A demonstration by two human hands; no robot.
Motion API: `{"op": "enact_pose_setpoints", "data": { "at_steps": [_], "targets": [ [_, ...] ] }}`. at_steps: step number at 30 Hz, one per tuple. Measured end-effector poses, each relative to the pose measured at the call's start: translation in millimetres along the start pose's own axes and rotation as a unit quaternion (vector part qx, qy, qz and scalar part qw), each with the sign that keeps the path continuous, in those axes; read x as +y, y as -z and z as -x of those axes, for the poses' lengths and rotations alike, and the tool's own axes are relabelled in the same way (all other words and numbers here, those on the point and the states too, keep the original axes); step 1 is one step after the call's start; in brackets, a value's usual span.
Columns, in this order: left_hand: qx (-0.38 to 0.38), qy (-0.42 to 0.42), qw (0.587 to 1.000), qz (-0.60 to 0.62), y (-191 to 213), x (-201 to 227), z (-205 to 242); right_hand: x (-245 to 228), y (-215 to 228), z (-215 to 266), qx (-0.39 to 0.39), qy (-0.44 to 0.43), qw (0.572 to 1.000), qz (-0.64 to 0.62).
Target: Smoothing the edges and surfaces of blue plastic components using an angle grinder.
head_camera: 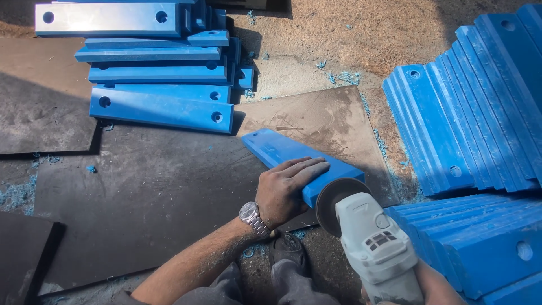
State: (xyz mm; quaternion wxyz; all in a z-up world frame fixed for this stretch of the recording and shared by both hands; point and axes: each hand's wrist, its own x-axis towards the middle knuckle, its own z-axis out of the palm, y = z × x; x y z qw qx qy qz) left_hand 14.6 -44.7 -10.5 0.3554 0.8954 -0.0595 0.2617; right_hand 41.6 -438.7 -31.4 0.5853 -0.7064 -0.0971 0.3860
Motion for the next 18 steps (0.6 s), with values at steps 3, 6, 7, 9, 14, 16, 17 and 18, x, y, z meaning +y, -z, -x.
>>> {"op": "enact_pose_setpoints", "data": {
  "at_steps": [3, 6, 7, 9, 14, 16, 17, 18],
  "targets": [
    [0.000, -0.007, 1.000, -0.004, -3, 1, 2, -6, -2, -7, -0.027, -0.015, 0.999, 0.017],
    [-0.002, -0.015, 1.000, -0.002, -7, 0, 5, -9, -1, -10, -0.052, -0.034, 0.998, 0.033],
    [-0.004, -0.019, 1.000, -0.006, -8, -1, 6, -10, 0, -11, -0.064, -0.042, 0.996, 0.042],
    [-0.009, -0.018, 1.000, -0.007, -4, 0, 9, -2, 15, -4, -0.046, -0.062, 0.997, -0.004],
    [-0.021, -0.023, 1.000, 0.004, 20, -4, 13, -4, 36, -11, 0.063, -0.096, 0.981, -0.157],
    [-0.041, -0.035, 0.999, 0.011, 36, -8, 17, 5, 48, -19, 0.070, -0.053, 0.984, -0.157],
    [-0.040, -0.034, 0.999, 0.009, 46, -14, 23, 5, 43, -25, 0.068, -0.053, 0.984, -0.157],
    [-0.035, -0.014, 0.999, 0.040, 56, -20, 30, 6, 37, -27, 0.035, -0.008, 0.989, -0.141]
  ]
}}
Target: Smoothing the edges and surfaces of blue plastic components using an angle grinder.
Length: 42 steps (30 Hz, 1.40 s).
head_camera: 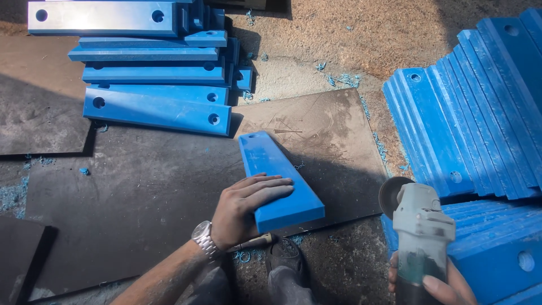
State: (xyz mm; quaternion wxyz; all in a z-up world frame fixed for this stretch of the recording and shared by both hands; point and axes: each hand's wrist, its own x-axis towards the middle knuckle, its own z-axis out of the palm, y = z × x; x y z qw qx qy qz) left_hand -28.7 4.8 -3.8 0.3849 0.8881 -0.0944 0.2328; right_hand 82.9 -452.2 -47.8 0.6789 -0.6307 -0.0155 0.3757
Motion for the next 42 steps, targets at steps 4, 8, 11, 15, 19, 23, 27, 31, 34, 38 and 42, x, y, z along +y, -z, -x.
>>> {"op": "enact_pose_setpoints", "data": {
  "at_steps": [4, 8, 11, 15, 19, 23, 27, 31, 34, 38, 42],
  "targets": [
    [0.104, 0.078, 0.989, 0.077, 26, -33, 62, 39, -26, -17, -0.050, 0.088, 0.995, 0.014],
    [0.257, 0.241, 0.912, 0.210, 14, -41, 159, 66, -67, -58, 0.020, 0.026, 0.998, 0.044],
    [0.476, 0.405, 0.688, 0.369, 15, -47, 213, 90, -80, -92, 0.095, 0.051, 0.957, 0.271],
    [0.402, 0.408, 0.749, 0.334, 19, -80, 283, 91, -114, -126, 0.178, -0.019, 0.827, 0.533],
    [0.381, 0.719, 0.560, 0.157, 0, -122, 292, 110, -113, -161, 0.239, -0.073, 0.746, 0.618],
    [0.391, 0.684, 0.579, 0.209, -13, -141, 322, 123, -99, -192, 0.250, -0.019, 0.706, 0.662],
    [0.360, 0.721, 0.547, 0.226, -12, -143, 327, 131, -94, -204, 0.257, 0.057, 0.637, 0.725],
    [0.333, 0.744, 0.532, 0.229, -13, -146, 335, 143, -87, -197, 0.247, 0.089, 0.621, 0.738],
    [0.309, 0.750, 0.525, 0.257, -8, -142, 334, 144, -91, -203, 0.236, 0.067, 0.631, 0.736],
    [0.310, 0.733, 0.522, 0.308, -13, -140, 347, 156, -88, -204, 0.223, 0.051, 0.616, 0.754],
    [0.360, 0.728, 0.519, 0.266, -30, -134, 339, 153, -97, -200, 0.236, 0.065, 0.625, 0.742]
  ]
}}
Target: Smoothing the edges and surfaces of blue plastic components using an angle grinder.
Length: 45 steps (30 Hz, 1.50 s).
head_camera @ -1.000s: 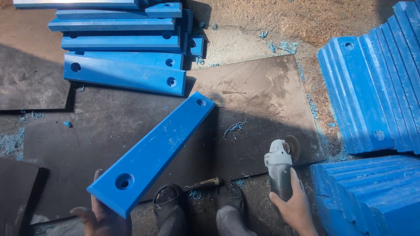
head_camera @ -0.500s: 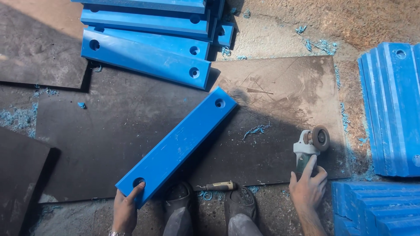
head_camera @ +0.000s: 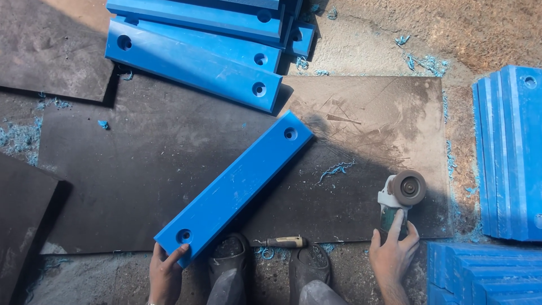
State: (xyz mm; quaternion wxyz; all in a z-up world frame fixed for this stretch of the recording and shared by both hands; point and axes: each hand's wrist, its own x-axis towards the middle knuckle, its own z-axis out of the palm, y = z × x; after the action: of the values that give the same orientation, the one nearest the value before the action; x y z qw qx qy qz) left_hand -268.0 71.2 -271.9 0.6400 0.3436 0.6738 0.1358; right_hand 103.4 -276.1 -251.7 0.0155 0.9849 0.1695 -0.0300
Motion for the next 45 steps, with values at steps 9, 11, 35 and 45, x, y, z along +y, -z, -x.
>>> {"op": "enact_pose_setpoints", "data": {
  "at_steps": [9, 11, 35, 45],
  "targets": [
    [0.039, -0.041, 0.998, -0.023, 8, -17, -16, -73, 29, 16, 0.008, 0.057, 0.970, -0.236],
    [0.028, -0.057, 0.998, 0.002, 27, -30, -28, -90, 18, 7, -0.093, 0.028, 0.931, -0.351],
    [-0.056, -0.424, 0.894, 0.131, -58, 529, -8, -285, 344, -272, -0.138, 0.022, 0.589, -0.796],
    [-0.125, -0.488, 0.827, -0.249, -129, 328, 31, -177, 237, -108, -0.158, 0.050, 0.623, -0.765]
  ]
}}
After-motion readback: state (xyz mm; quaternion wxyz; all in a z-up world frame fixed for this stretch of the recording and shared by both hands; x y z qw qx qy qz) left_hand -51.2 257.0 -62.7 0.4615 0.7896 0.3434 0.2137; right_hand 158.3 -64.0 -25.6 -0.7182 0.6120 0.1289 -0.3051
